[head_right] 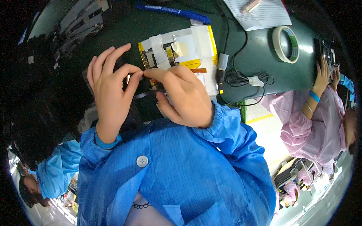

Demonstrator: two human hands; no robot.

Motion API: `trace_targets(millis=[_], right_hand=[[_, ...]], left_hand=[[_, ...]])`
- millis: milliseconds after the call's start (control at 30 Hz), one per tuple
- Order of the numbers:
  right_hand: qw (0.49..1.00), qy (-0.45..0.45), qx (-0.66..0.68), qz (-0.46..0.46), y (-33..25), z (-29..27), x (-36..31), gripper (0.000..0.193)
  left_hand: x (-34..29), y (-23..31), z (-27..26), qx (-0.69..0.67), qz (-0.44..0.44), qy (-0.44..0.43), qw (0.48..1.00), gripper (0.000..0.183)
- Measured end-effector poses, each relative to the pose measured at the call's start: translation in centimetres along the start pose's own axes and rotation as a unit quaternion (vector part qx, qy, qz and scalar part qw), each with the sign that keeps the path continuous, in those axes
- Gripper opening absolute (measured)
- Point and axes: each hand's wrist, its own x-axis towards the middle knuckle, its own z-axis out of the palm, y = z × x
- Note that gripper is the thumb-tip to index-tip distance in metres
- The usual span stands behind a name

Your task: Testing tablet screens and internal components on an assembly line.

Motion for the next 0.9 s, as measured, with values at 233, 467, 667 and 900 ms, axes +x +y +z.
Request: trace_targets(millis=[233,467,667,900], right_hand=[[0.954,0.066,0.199,0.213,-3.1,-1.6,-2.7,0.045],[0.904,0.171,0.320,0.224,-2.6,-1.0,-4.1,0.027],[0.898,0.168,0.316,0.256,-3.1,0.0,-2.9,0.029],[0.915,0.146,0.277,0.253,-2.6,0.0,-2.8,0.022]], left_hand=[[-0.5,1.9,-1.9,-0.156,0.157,0.071,0.973,0.015],[-1.3,3.4,-0.8,-0.176,0.168,0.008,0.970,0.016],[-2.0,1.6,-1.2,-0.138,0.148,0.050,0.978,0.014],[-1.8,1.8,-1.4,-0.159,0.116,0.049,0.979,0.015]])
